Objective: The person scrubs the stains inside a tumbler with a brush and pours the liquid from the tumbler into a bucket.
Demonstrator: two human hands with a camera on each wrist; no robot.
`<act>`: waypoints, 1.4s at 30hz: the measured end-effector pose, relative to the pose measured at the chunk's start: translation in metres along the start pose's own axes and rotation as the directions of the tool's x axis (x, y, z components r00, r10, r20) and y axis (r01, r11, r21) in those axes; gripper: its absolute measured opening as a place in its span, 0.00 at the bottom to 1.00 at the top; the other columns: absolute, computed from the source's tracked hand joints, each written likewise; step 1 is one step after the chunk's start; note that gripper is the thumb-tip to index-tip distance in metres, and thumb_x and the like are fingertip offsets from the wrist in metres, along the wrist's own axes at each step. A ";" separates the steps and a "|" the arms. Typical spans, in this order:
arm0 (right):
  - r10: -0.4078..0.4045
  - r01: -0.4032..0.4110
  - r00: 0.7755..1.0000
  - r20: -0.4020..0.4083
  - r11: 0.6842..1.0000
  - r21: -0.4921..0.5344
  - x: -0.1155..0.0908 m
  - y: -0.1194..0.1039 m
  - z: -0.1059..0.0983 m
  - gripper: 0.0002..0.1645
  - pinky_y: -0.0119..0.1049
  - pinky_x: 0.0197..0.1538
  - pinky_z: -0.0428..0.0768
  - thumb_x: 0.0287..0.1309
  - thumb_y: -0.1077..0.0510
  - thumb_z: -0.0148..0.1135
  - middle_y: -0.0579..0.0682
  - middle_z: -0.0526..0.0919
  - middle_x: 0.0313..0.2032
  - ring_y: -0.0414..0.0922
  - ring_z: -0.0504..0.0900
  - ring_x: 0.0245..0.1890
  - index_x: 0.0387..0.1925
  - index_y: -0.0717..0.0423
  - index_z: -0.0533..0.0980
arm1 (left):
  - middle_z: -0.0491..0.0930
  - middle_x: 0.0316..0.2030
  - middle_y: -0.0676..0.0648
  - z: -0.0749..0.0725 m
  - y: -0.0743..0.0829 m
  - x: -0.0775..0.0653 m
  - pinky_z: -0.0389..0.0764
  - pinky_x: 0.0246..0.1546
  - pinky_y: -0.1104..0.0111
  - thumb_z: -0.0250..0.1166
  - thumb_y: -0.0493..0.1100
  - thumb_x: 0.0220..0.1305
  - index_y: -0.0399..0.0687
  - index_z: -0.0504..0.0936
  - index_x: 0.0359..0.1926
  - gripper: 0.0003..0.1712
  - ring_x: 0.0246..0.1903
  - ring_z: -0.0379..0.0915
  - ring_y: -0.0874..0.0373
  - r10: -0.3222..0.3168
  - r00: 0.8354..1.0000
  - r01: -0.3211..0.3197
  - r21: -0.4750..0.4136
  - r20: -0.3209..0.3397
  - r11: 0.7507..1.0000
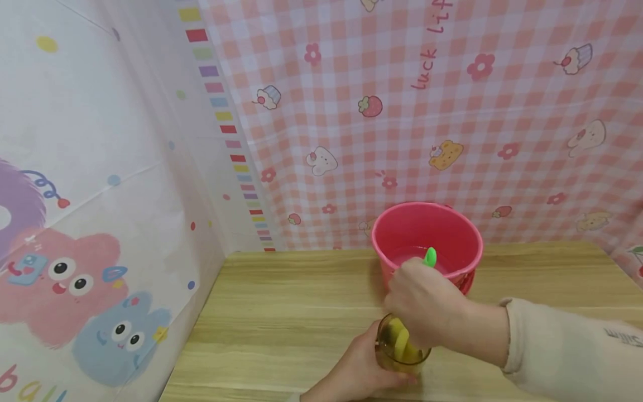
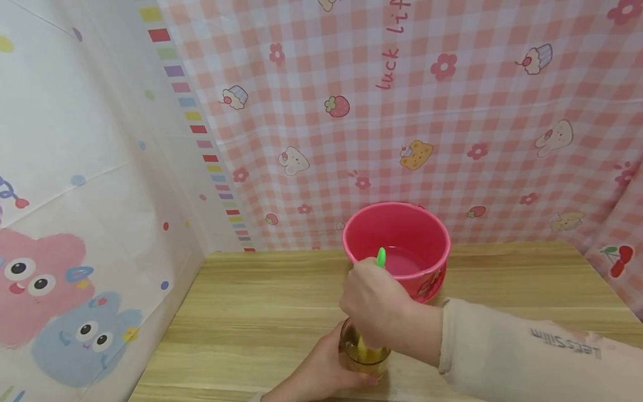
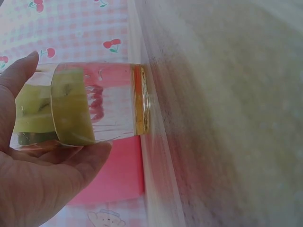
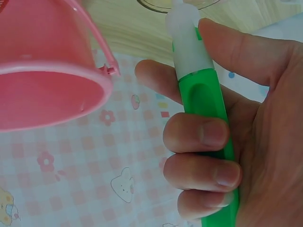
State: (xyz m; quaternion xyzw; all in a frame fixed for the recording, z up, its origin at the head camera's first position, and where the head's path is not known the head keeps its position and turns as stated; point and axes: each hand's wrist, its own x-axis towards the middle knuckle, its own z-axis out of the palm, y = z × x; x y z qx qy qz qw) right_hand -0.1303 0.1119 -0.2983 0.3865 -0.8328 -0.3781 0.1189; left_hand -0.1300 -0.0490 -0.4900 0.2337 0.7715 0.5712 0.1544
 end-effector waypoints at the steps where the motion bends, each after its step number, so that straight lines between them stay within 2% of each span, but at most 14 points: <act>1: 0.000 0.000 1.000 -0.004 1.000 -0.008 -0.001 0.000 0.001 0.22 0.39 0.24 0.77 0.45 0.40 0.69 0.49 0.71 0.12 0.51 0.71 0.15 0.16 0.54 0.77 | 0.78 0.57 0.65 0.000 0.000 0.000 0.74 0.61 0.69 0.85 0.50 0.51 0.70 0.69 0.70 0.48 0.56 0.74 0.67 -0.005 1.000 0.005 -0.007 0.006 1.000; 6: -0.003 0.003 1.000 -0.019 0.999 -0.046 -0.008 0.001 0.005 0.23 0.38 0.23 0.76 0.45 0.40 0.68 0.49 0.69 0.09 0.52 0.72 0.14 0.15 0.53 0.74 | 0.76 0.58 0.66 0.001 0.003 0.000 0.74 0.62 0.69 0.85 0.50 0.52 0.71 0.68 0.70 0.49 0.56 0.73 0.68 -0.032 0.999 0.032 -0.004 0.012 0.999; 12: 0.007 -0.008 1.000 -0.020 0.999 -0.048 -0.013 0.002 0.007 0.25 0.40 0.24 0.79 0.44 0.39 0.69 0.51 0.69 0.09 0.55 0.75 0.15 0.15 0.55 0.74 | 0.76 0.58 0.66 0.001 0.001 0.000 0.74 0.61 0.69 0.86 0.51 0.50 0.70 0.68 0.71 0.50 0.56 0.73 0.68 -0.013 1.000 0.013 0.034 -0.003 0.999; 19: 0.012 -0.012 0.999 -0.031 1.000 -0.013 -0.016 0.000 0.004 0.24 0.39 0.23 0.79 0.43 0.40 0.70 0.50 0.69 0.10 0.53 0.74 0.15 0.15 0.55 0.74 | 0.77 0.58 0.66 0.001 0.001 0.000 0.74 0.62 0.69 0.86 0.50 0.51 0.69 0.69 0.70 0.49 0.56 0.74 0.68 -0.008 1.000 0.008 0.031 -0.003 0.999; 27: -0.014 0.012 0.999 -0.036 0.999 -0.031 -0.014 -0.006 -0.003 0.24 0.40 0.24 0.79 0.43 0.37 0.70 0.51 0.75 0.15 0.54 0.77 0.17 0.18 0.53 0.78 | 0.76 0.59 0.67 0.000 0.004 -0.001 0.74 0.62 0.69 0.85 0.49 0.51 0.72 0.69 0.70 0.49 0.56 0.72 0.68 -0.081 0.997 0.081 -0.011 0.005 0.997; 32: -0.030 0.027 0.999 -0.035 0.997 -0.077 -0.011 -0.011 -0.009 0.24 0.35 0.22 0.71 0.46 0.38 0.68 0.48 0.72 0.14 0.48 0.70 0.14 0.16 0.53 0.75 | 0.77 0.57 0.66 0.000 0.003 0.000 0.74 0.61 0.68 0.84 0.49 0.53 0.75 0.69 0.70 0.47 0.55 0.73 0.66 -0.100 0.994 0.102 -0.060 0.032 0.993; 35: -0.031 0.028 0.999 -0.028 0.995 -0.096 -0.009 -0.013 -0.013 0.25 0.34 0.22 0.68 0.48 0.38 0.66 0.47 0.69 0.13 0.45 0.65 0.14 0.15 0.53 0.73 | 0.78 0.57 0.65 0.000 0.001 0.000 0.74 0.61 0.69 0.83 0.49 0.54 0.75 0.69 0.69 0.45 0.55 0.74 0.65 -0.078 0.996 0.080 -0.068 0.036 0.994; 39: -0.031 0.029 0.999 -0.019 0.993 -0.113 -0.005 -0.012 -0.017 0.27 0.34 0.23 0.68 0.50 0.37 0.64 0.47 0.68 0.13 0.45 0.64 0.14 0.15 0.53 0.72 | 0.77 0.58 0.66 0.000 0.000 0.000 0.73 0.62 0.69 0.83 0.50 0.55 0.77 0.68 0.69 0.46 0.56 0.73 0.66 -0.067 0.997 0.069 -0.050 0.035 0.996; 42: -0.033 0.031 0.999 -0.016 0.993 -0.118 -0.003 -0.010 -0.018 0.26 0.34 0.23 0.68 0.50 0.37 0.63 0.47 0.67 0.13 0.45 0.62 0.14 0.14 0.52 0.70 | 0.77 0.57 0.66 -0.001 0.000 0.001 0.72 0.63 0.68 0.83 0.51 0.55 0.77 0.67 0.70 0.47 0.56 0.73 0.66 -0.035 0.999 0.036 -0.021 0.030 0.999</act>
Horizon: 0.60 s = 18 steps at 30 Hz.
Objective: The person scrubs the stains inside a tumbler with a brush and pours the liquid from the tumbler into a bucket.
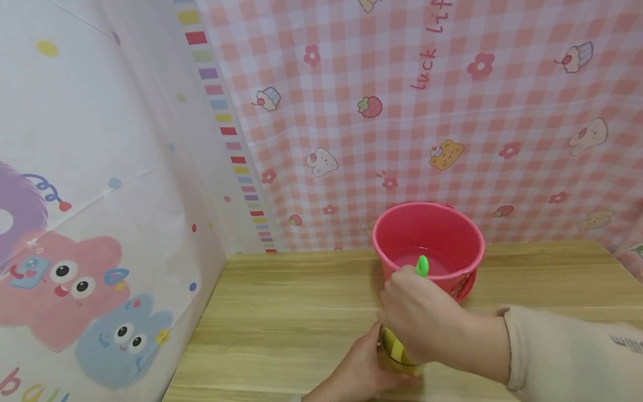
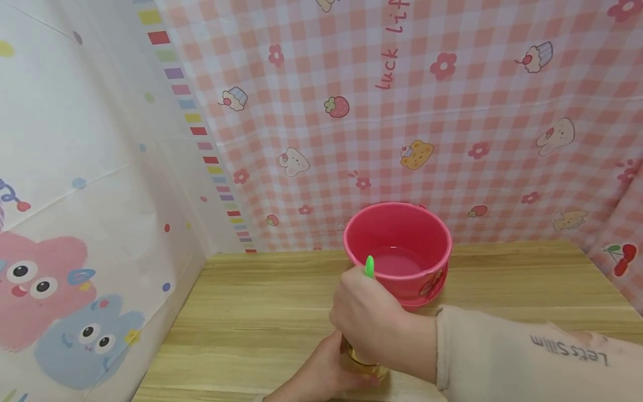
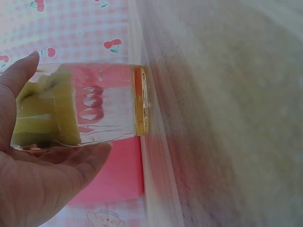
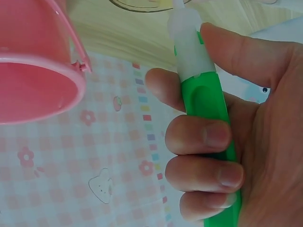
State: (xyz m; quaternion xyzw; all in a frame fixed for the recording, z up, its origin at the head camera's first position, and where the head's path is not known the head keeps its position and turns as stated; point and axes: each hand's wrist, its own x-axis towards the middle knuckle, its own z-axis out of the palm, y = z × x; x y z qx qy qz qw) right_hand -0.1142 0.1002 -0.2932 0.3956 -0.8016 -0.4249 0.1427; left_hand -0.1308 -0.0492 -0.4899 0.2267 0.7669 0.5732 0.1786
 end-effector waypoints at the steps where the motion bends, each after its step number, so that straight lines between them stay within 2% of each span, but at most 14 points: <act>1: 0.001 -0.001 1.000 0.000 1.000 0.004 0.001 0.001 0.000 0.26 0.34 0.23 0.67 0.50 0.37 0.62 0.46 0.66 0.13 0.44 0.61 0.14 0.14 0.51 0.69 | 0.77 0.57 0.66 0.000 0.000 0.000 0.73 0.63 0.68 0.83 0.51 0.55 0.76 0.67 0.69 0.46 0.56 0.73 0.66 0.011 1.000 -0.011 0.004 -0.001 1.000; 4: 0.009 -0.010 1.000 0.014 0.999 0.032 0.003 0.004 0.001 0.24 0.33 0.22 0.66 0.48 0.38 0.62 0.45 0.66 0.13 0.43 0.58 0.14 0.13 0.49 0.68 | 0.78 0.57 0.65 0.000 -0.001 0.000 0.73 0.62 0.69 0.83 0.51 0.54 0.74 0.68 0.69 0.45 0.55 0.74 0.67 0.033 0.999 -0.033 0.017 -0.009 0.999; 5: 0.012 -0.013 1.000 0.025 0.999 0.051 0.004 0.006 0.001 0.24 0.33 0.22 0.65 0.47 0.39 0.63 0.44 0.66 0.12 0.42 0.57 0.15 0.12 0.49 0.67 | 0.78 0.56 0.65 -0.001 0.000 -0.001 0.73 0.62 0.69 0.83 0.51 0.54 0.74 0.69 0.68 0.45 0.55 0.74 0.67 0.022 1.000 -0.022 0.010 -0.011 1.000; 11: 0.020 -0.028 0.997 0.075 0.994 0.103 0.005 0.012 0.004 0.27 0.35 0.24 0.74 0.48 0.35 0.67 0.48 0.70 0.13 0.45 0.66 0.15 0.17 0.54 0.75 | 0.78 0.57 0.65 -0.001 0.000 -0.002 0.74 0.61 0.70 0.84 0.52 0.53 0.73 0.69 0.69 0.46 0.55 0.74 0.67 -0.006 1.000 0.006 0.005 -0.021 1.000; 18: 0.033 -0.046 0.995 0.098 0.990 0.135 0.001 0.018 0.008 0.25 0.34 0.22 0.71 0.45 0.39 0.69 0.48 0.67 0.11 0.46 0.65 0.14 0.17 0.55 0.74 | 0.77 0.58 0.65 0.000 -0.002 -0.001 0.73 0.63 0.69 0.85 0.50 0.52 0.71 0.68 0.72 0.50 0.56 0.74 0.67 0.040 0.999 -0.040 0.030 -0.025 0.999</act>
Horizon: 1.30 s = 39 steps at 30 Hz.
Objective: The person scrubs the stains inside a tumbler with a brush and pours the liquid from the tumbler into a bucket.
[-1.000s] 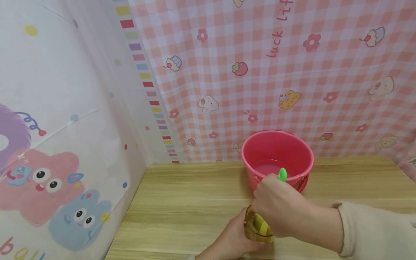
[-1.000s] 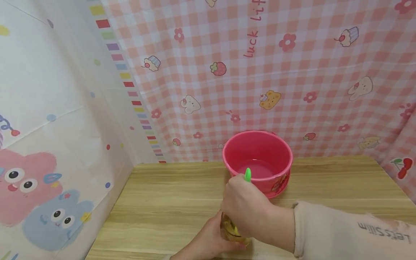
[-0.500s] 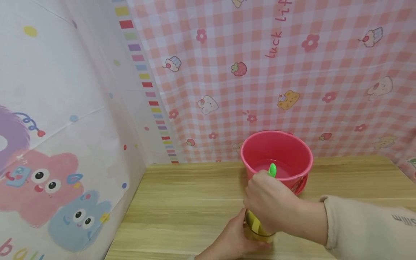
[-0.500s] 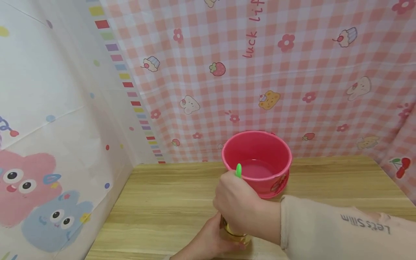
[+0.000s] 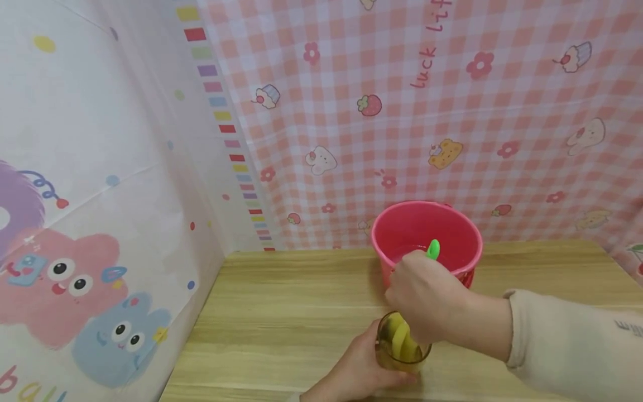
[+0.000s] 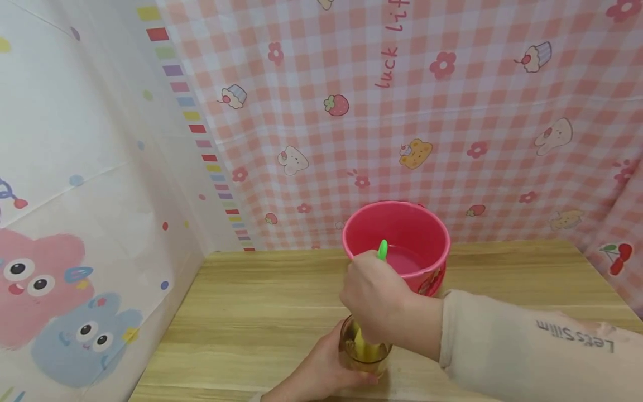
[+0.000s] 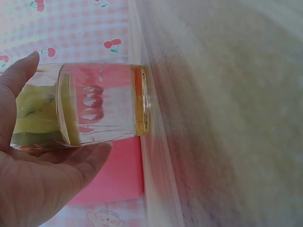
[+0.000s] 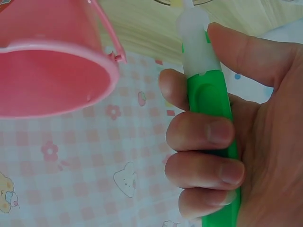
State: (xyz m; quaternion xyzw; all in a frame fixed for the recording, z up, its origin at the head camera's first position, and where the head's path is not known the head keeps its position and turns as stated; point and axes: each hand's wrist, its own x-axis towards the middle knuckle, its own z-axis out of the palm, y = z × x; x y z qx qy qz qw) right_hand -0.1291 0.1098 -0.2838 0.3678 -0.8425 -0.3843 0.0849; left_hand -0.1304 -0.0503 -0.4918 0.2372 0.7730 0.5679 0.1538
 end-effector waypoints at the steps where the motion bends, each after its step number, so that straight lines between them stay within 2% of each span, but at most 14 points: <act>1: 0.003 -0.003 1.000 -0.004 1.000 0.001 -0.001 0.001 0.001 0.24 0.34 0.22 0.71 0.44 0.39 0.69 0.48 0.67 0.10 0.46 0.64 0.14 0.17 0.55 0.73 | 0.77 0.58 0.65 0.000 0.000 0.000 0.73 0.63 0.69 0.85 0.51 0.51 0.71 0.68 0.72 0.50 0.56 0.73 0.67 0.001 1.000 -0.001 0.004 -0.002 1.000; 6: 0.012 -0.012 0.999 -0.032 1.000 -0.011 -0.005 0.001 0.003 0.24 0.33 0.22 0.70 0.44 0.40 0.69 0.48 0.66 0.10 0.45 0.63 0.14 0.15 0.54 0.72 | 0.76 0.60 0.66 0.001 0.002 0.000 0.73 0.63 0.69 0.85 0.51 0.51 0.70 0.67 0.72 0.51 0.57 0.72 0.67 -0.017 1.000 0.017 0.018 -0.006 1.000; 12: 0.017 -0.019 0.999 -0.028 0.998 -0.065 -0.011 -0.002 0.007 0.29 0.35 0.23 0.76 0.45 0.35 0.70 0.50 0.68 0.09 0.48 0.67 0.13 0.17 0.57 0.74 | 0.75 0.59 0.67 0.002 0.003 0.001 0.71 0.66 0.67 0.86 0.52 0.50 0.73 0.68 0.71 0.50 0.57 0.71 0.68 -0.052 0.999 0.053 0.038 -0.012 0.998; 21: 0.033 -0.035 0.998 -0.045 0.999 -0.040 -0.017 -0.005 0.009 0.27 0.37 0.22 0.77 0.45 0.39 0.70 0.50 0.67 0.08 0.50 0.69 0.13 0.14 0.56 0.72 | 0.75 0.58 0.67 0.002 0.003 0.001 0.71 0.65 0.67 0.86 0.51 0.50 0.72 0.68 0.70 0.50 0.57 0.71 0.68 -0.053 0.999 0.054 0.041 -0.011 0.998; 27: 0.024 -0.026 0.998 -0.064 0.999 -0.025 -0.020 -0.009 0.009 0.25 0.36 0.22 0.74 0.45 0.40 0.69 0.48 0.66 0.10 0.49 0.67 0.14 0.13 0.53 0.70 | 0.76 0.58 0.67 0.002 0.003 0.001 0.73 0.64 0.68 0.86 0.50 0.50 0.72 0.69 0.70 0.49 0.56 0.72 0.68 -0.038 0.999 0.039 0.030 -0.009 0.999; 34: -0.007 0.005 0.998 -0.061 0.999 -0.033 -0.017 -0.012 0.002 0.25 0.40 0.24 0.80 0.46 0.36 0.70 0.50 0.73 0.14 0.53 0.74 0.15 0.19 0.53 0.79 | 0.75 0.60 0.66 0.002 0.002 -0.001 0.73 0.63 0.70 0.86 0.48 0.50 0.70 0.69 0.70 0.50 0.57 0.72 0.67 -0.044 0.999 0.044 -0.002 -0.015 0.999; 39: -0.021 0.016 0.996 -0.081 0.998 -0.056 -0.015 -0.015 0.000 0.24 0.41 0.24 0.81 0.46 0.34 0.70 0.51 0.76 0.16 0.54 0.76 0.16 0.21 0.50 0.80 | 0.76 0.59 0.66 0.001 0.001 0.000 0.73 0.64 0.69 0.85 0.50 0.52 0.71 0.68 0.71 0.49 0.57 0.72 0.67 -0.038 0.999 0.038 -0.007 -0.003 0.999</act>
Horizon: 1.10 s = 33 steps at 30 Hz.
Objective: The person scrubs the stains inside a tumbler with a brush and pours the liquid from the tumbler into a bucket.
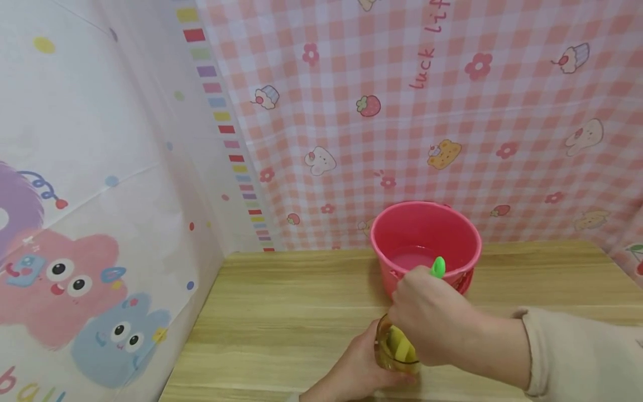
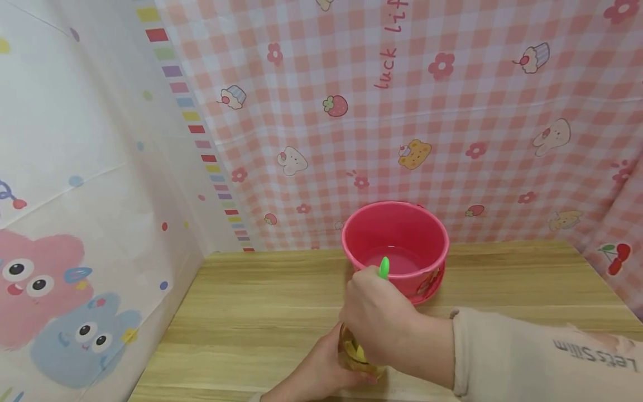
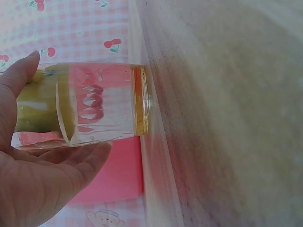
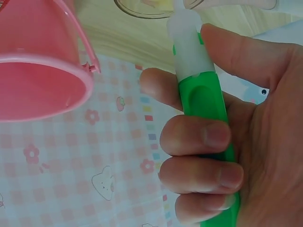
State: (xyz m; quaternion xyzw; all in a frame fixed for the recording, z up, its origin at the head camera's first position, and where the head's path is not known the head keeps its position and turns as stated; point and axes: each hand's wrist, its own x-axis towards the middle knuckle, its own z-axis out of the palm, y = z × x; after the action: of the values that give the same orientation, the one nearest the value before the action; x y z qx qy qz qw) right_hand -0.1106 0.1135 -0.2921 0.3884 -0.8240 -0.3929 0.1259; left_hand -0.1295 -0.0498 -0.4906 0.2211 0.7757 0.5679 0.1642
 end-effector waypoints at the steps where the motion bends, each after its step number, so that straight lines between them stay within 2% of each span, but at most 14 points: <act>1: 0.000 0.000 1.000 -0.005 1.000 -0.008 0.001 -0.001 0.000 0.25 0.41 0.24 0.80 0.46 0.34 0.69 0.50 0.76 0.16 0.55 0.76 0.16 0.21 0.50 0.80 | 0.76 0.59 0.66 0.000 0.000 0.000 0.73 0.63 0.69 0.84 0.50 0.52 0.71 0.68 0.71 0.48 0.56 0.73 0.67 0.003 1.000 -0.003 0.000 0.000 1.000; 6: 0.002 -0.002 1.000 -0.007 1.000 -0.026 0.003 -0.001 -0.003 0.30 0.39 0.24 0.79 0.48 0.33 0.68 0.50 0.74 0.14 0.53 0.74 0.15 0.17 0.55 0.77 | 0.78 0.57 0.66 0.000 -0.002 0.000 0.73 0.62 0.69 0.84 0.51 0.52 0.71 0.69 0.70 0.47 0.55 0.73 0.67 0.017 1.000 -0.017 0.007 -0.005 1.000; 14: 0.017 -0.017 1.000 -0.024 1.000 -0.015 0.009 0.005 -0.008 0.28 0.37 0.23 0.77 0.47 0.35 0.66 0.49 0.72 0.13 0.50 0.72 0.14 0.14 0.54 0.73 | 0.78 0.57 0.66 -0.001 -0.002 0.000 0.72 0.63 0.69 0.84 0.52 0.53 0.72 0.69 0.69 0.46 0.56 0.73 0.67 0.016 1.000 -0.016 0.001 0.004 1.000; 22: 0.037 -0.037 0.999 -0.007 0.996 0.085 0.011 0.015 -0.001 0.24 0.33 0.20 0.67 0.43 0.42 0.68 0.46 0.63 0.09 0.44 0.61 0.13 0.12 0.51 0.68 | 0.77 0.58 0.66 -0.002 -0.001 -0.001 0.73 0.63 0.69 0.85 0.49 0.52 0.71 0.69 0.70 0.48 0.57 0.73 0.67 0.003 1.000 -0.003 -0.012 0.000 1.000; 26: 0.054 -0.053 0.998 -0.009 0.991 0.121 0.010 0.019 0.005 0.21 0.34 0.20 0.68 0.40 0.45 0.66 0.45 0.61 0.08 0.44 0.61 0.13 0.11 0.50 0.66 | 0.77 0.58 0.66 -0.001 -0.001 -0.001 0.73 0.62 0.69 0.85 0.49 0.51 0.71 0.69 0.70 0.49 0.56 0.73 0.67 0.011 1.000 -0.011 -0.001 -0.010 1.000; 33: 0.065 -0.071 0.997 0.038 0.984 0.166 0.001 0.023 0.014 0.21 0.34 0.20 0.70 0.39 0.46 0.69 0.45 0.62 0.09 0.46 0.63 0.12 0.13 0.50 0.66 | 0.76 0.60 0.66 0.000 0.000 0.001 0.74 0.63 0.68 0.85 0.49 0.51 0.72 0.68 0.72 0.50 0.58 0.73 0.67 0.037 0.999 -0.037 0.005 0.000 0.999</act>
State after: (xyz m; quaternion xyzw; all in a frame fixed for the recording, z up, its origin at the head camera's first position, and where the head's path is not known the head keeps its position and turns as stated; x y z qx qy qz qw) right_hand -0.1307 0.1292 -0.2845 0.3627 -0.8688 -0.3240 0.0926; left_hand -0.1301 -0.0499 -0.4907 0.2358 0.7730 0.5688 0.1529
